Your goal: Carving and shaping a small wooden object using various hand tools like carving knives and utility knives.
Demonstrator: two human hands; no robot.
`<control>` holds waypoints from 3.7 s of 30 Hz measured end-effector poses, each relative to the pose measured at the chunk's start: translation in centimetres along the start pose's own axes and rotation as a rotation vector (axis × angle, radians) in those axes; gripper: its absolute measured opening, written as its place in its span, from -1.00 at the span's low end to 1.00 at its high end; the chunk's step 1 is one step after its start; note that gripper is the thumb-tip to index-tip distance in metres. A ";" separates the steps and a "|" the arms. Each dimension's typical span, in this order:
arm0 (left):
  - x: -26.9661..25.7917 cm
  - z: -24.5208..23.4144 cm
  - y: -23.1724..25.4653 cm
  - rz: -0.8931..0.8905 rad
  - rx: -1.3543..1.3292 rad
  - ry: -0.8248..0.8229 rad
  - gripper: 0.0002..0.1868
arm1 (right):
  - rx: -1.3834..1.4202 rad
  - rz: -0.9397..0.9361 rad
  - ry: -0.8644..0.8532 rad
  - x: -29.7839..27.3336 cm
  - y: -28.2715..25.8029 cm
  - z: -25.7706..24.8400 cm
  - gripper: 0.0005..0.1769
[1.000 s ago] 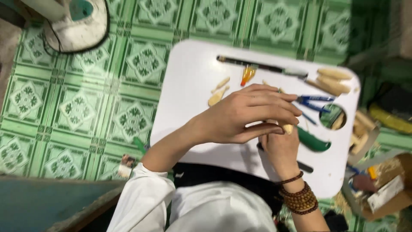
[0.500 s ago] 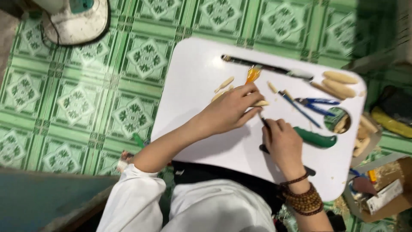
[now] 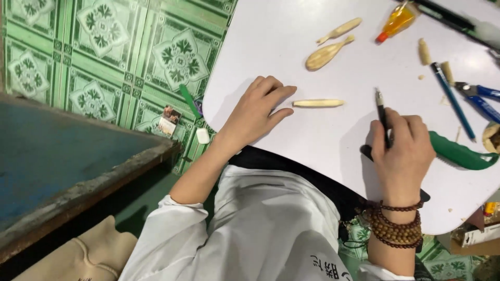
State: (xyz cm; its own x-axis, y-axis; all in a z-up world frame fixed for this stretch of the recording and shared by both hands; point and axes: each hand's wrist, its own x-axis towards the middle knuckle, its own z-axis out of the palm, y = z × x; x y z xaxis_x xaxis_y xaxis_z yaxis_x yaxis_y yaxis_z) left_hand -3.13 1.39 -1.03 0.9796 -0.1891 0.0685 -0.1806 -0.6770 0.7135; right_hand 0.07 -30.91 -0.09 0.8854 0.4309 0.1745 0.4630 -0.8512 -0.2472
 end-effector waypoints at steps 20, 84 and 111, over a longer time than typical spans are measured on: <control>1.2 1.4 4.7 0.165 -0.652 0.122 -0.75 | 0.092 0.018 0.007 0.3 -0.9 -0.3 -0.83; 1.1 0.2 7.3 -0.231 -0.242 -0.277 -0.77 | -0.314 0.094 0.008 -6.0 2.8 -4.7 -0.62; 0.3 0.4 7.9 -0.112 0.158 -0.140 -0.76 | -0.138 0.033 -0.173 -3.8 -12.1 -0.3 -0.37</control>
State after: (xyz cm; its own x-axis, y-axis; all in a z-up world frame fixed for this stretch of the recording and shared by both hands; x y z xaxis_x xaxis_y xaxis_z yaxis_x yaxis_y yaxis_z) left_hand -4.27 -4.35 4.33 0.9745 -0.1957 -0.1098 -0.0939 -0.8000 0.5926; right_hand -8.94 -22.32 2.56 0.8995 0.4370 -0.0003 0.4340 -0.8935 -0.1152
